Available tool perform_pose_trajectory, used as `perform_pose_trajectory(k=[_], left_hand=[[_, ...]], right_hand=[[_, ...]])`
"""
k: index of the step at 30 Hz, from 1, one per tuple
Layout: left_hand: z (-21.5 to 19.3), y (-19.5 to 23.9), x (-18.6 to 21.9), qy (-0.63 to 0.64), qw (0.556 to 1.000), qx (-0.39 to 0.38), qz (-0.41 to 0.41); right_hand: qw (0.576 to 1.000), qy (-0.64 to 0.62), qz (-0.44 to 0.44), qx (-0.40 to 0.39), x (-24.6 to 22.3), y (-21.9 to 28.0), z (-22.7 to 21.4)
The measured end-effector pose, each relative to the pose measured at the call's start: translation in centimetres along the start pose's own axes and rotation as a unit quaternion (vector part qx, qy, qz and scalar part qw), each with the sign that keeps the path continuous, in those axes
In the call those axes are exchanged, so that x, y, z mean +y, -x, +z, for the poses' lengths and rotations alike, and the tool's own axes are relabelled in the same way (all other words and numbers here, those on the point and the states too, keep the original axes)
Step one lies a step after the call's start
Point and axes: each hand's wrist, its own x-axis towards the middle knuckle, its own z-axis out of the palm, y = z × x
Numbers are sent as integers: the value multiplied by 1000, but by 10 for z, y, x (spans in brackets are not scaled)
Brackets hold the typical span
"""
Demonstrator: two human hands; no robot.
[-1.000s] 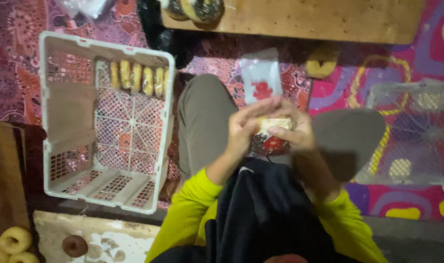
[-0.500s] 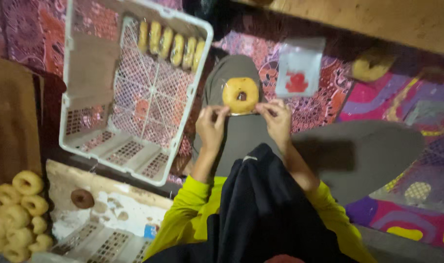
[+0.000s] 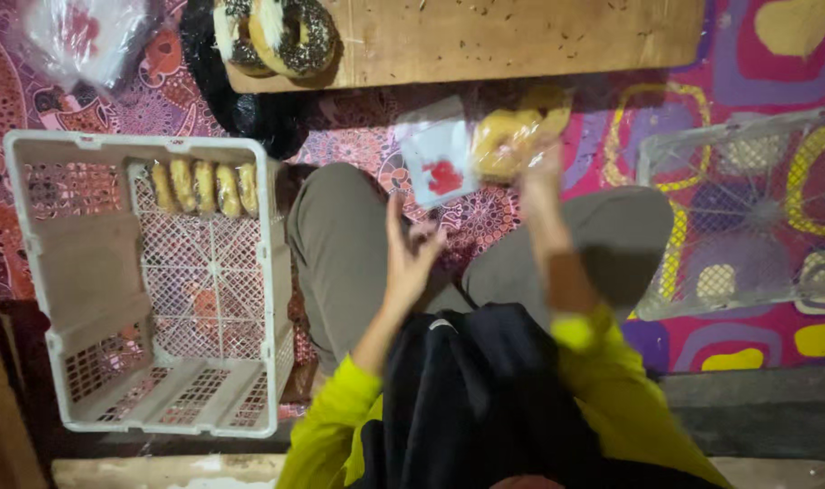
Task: The person sits on the floor and repeatedly picks donuts from a wooden board, places them into small plastic bags, and arranges the packaged donuts in a white plastic crate. The process continues with multiple donuts being handled one at a time.
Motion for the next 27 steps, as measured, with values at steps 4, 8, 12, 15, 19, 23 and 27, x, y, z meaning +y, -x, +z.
perform_pose_trajectory(k=[4,8,12,15,19,23,27], left_hand=[[-7,-112,-39,-507,857,-90,25],[-20,-161,-83,-692,704,-131,-87],[-25,-176,-135,-719,681,-121,-70],[-32,-190,-151,-738,671,-76,-6],[-21,-180,-136,-728,684,-25,36],[-34,-146,-86,-338,899,167,223],[-88,-110,-30,367,896,19,-249]], right_hand=[[898,338,-260,106,-30,-116,-40],[720,514,-452,113,-11,-98,7],[690,525,-399,-300,44,-38,109],[571,636,-338,-394,44,-39,166],[515,709,-87,-474,-6,-52,174],[648,566,-216,-462,-57,13,154],[577,348,-555,-487,-86,123,134]])
